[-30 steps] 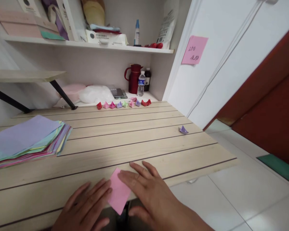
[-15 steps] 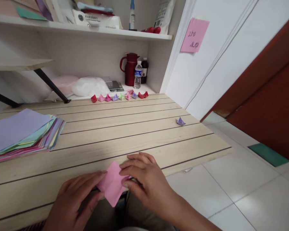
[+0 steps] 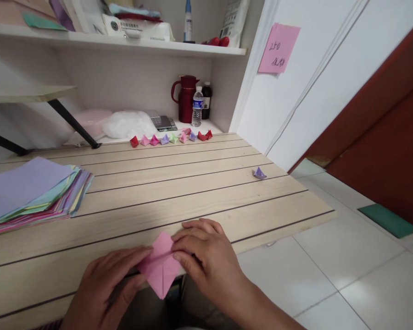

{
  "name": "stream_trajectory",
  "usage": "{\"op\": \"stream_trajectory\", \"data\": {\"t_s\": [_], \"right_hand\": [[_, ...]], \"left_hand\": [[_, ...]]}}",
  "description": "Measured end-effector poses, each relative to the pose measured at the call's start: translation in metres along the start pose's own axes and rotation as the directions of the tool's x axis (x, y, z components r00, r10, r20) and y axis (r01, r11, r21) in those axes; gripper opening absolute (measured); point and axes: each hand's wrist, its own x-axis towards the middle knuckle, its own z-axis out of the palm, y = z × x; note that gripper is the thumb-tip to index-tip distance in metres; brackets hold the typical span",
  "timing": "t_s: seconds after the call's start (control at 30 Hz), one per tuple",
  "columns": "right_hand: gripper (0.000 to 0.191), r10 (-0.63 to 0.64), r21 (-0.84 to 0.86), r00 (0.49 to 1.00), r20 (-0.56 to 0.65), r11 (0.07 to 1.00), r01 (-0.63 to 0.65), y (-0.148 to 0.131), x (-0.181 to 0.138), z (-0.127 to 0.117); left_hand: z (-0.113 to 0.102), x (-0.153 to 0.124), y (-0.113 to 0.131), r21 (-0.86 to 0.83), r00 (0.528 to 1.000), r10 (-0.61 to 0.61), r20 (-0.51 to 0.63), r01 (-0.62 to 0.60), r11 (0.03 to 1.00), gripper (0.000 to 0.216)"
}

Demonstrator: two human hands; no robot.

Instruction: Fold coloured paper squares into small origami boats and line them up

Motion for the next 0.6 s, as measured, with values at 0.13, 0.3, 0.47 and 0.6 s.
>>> {"op": "stream_trajectory", "data": {"t_s": [0.13,0.3,0.47,0.6], "right_hand": [[0.01,0.038,-0.03,0.999,-0.031,0.999,-0.039,-0.003,0.005,0.003],[0.009,0.091,-0.078,0.993,-0.072,0.992,-0.096,-0.008,0.01,0.01],[0.007,0.084,-0.21,0.991,-0.102,0.972,-0.104,-0.007,0.007,0.017],[0.047,0.014,-0.269,0.99,-0.139,0.962,-0.052,-0.001,0.003,0.019]], "left_hand": [[0.006,-0.002,-0.002,-0.011,0.998,-0.066,0.022,0.066,0.998,0.024],[0.015,0.001,0.002,0.033,0.993,-0.117,-0.033,0.118,0.992,0.023],[0.02,-0.002,0.001,0.201,0.997,-0.065,-0.032,0.071,0.977,0.025],[0.024,-0.005,-0.004,0.228,0.996,-0.027,-0.079,0.045,0.973,0.03]]}}
